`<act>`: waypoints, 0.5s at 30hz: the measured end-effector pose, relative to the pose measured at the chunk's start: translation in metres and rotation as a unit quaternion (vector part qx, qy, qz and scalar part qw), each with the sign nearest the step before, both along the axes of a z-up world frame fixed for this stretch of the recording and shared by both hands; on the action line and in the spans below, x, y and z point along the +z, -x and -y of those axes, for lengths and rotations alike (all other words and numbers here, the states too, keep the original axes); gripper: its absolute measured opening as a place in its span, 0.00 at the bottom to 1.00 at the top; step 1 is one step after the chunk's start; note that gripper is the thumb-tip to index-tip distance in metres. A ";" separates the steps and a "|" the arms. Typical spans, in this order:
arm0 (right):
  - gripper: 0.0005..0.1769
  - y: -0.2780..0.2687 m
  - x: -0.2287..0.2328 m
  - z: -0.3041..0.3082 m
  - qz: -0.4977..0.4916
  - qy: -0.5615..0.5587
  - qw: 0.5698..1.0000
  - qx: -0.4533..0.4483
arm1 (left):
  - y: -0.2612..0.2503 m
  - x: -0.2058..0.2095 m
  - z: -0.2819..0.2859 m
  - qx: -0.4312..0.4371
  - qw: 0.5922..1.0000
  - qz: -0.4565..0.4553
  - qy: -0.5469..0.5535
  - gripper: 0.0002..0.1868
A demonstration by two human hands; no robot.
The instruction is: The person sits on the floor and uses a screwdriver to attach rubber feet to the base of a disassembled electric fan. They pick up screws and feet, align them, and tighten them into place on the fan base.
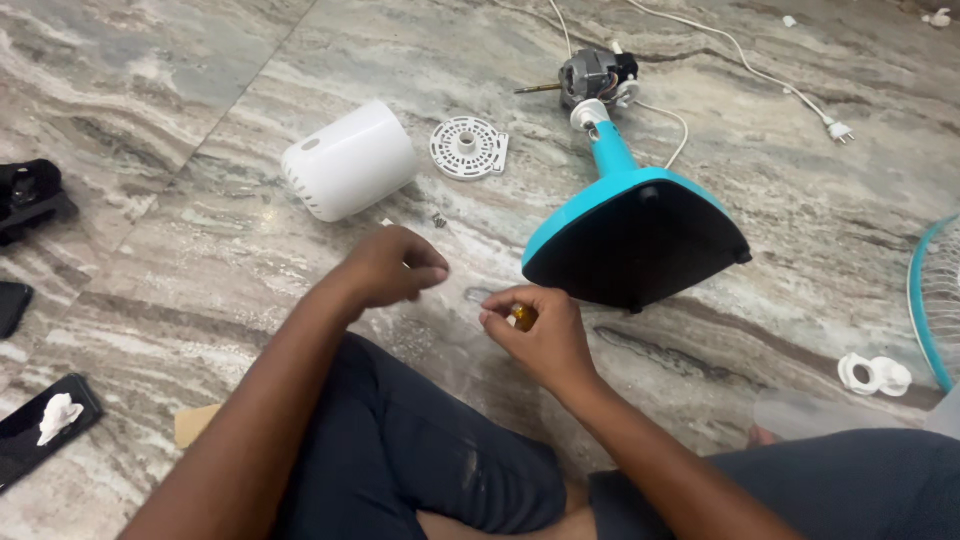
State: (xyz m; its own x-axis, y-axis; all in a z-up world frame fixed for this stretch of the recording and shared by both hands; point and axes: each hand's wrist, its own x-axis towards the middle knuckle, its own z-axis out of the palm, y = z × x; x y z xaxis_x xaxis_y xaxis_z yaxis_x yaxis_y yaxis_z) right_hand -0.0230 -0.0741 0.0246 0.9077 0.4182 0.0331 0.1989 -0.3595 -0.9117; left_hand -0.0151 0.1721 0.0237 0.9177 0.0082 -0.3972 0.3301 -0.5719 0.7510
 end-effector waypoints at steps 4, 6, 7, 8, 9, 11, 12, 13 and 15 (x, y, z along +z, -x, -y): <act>0.08 -0.004 -0.020 -0.017 -0.028 0.074 0.997 -0.026 | -0.008 -0.015 -0.021 -0.035 0.992 0.103 -0.070 0.13; 0.09 -0.002 -0.029 -0.025 -0.012 0.049 0.998 -0.023 | -0.004 -0.022 -0.022 -0.033 0.995 0.090 -0.024 0.15; 0.09 -0.003 -0.033 -0.030 -0.013 0.054 0.998 -0.033 | -0.007 -0.024 -0.024 -0.015 0.995 0.091 -0.025 0.14; 0.09 -0.006 -0.036 -0.037 -0.013 0.058 0.997 -0.042 | -0.010 -0.026 -0.026 0.003 0.995 0.093 -0.026 0.14; 0.10 -0.008 -0.039 -0.042 -0.014 0.063 0.997 -0.049 | -0.011 -0.027 -0.028 0.024 0.995 0.094 -0.027 0.14; 0.09 -0.014 -0.043 -0.055 -0.024 0.057 0.996 -0.063 | -0.014 -0.032 -0.034 0.035 0.994 0.097 -0.031 0.15; 0.09 -0.017 -0.045 -0.061 -0.030 0.053 0.996 -0.070 | -0.016 -0.035 -0.038 0.041 0.994 0.098 -0.035 0.16; 0.09 -0.022 -0.048 -0.066 -0.016 0.049 0.996 -0.067 | -0.018 -0.039 -0.041 0.033 0.991 0.122 -0.036 0.16; 0.10 -0.024 -0.057 -0.073 0.005 0.045 0.997 -0.059 | -0.017 -0.051 -0.044 0.020 0.986 0.162 -0.034 0.17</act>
